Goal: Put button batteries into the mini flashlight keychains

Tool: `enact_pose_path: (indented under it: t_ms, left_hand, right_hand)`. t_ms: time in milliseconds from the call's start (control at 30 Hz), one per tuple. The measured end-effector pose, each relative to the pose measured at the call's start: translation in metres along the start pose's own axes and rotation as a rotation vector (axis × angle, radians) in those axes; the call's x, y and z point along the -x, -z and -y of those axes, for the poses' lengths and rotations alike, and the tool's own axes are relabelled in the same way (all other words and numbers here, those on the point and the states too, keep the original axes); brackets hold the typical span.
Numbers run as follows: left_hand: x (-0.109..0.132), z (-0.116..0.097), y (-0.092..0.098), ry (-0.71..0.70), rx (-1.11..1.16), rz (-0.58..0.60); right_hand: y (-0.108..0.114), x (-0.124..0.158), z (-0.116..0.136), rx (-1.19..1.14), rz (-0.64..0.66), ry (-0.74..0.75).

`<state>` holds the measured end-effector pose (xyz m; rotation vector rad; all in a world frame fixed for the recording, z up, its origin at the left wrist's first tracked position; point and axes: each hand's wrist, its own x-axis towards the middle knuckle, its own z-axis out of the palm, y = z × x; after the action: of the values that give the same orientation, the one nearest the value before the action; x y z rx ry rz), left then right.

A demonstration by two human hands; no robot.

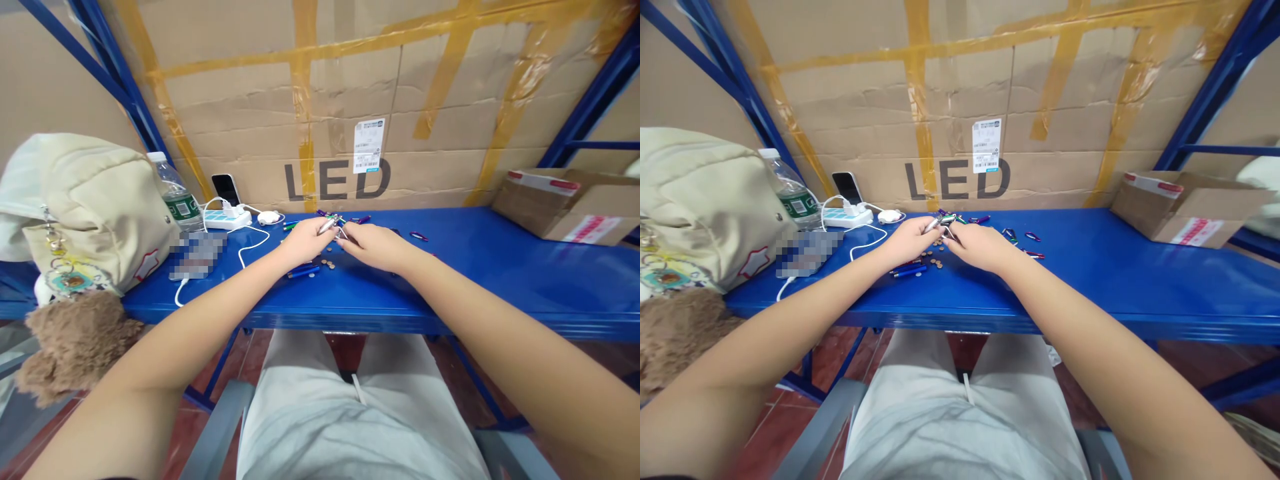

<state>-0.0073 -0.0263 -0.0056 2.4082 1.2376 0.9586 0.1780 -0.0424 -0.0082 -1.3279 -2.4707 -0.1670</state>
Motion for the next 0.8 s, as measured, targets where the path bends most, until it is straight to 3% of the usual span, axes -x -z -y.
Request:
enact_pose_path:
  t_ms: [200, 467, 700, 800]
  left_hand:
    - [0.001, 0.003, -0.002, -0.071, -0.012, 0.004]
    - [0.007, 0.008, 0.007, -0.082, -0.123, 0.164]
    - [0.012, -0.004, 0.014, -0.137, 0.008, 0.248]
    - [0.014, -0.006, 0.015, -0.052, 0.136, 0.307]
  right_hand:
    - [-0.005, 0.000, 0.010, 0.223, 0.007, -0.053]
    - [0.003, 0.000, 0.001, 0.153, -0.065, -0.096]
    - [0.004, 0.002, 0.009, 0.133, -0.029, -0.038]
    - [0.003, 0.003, 0.011, 0.139, -0.012, -0.031]
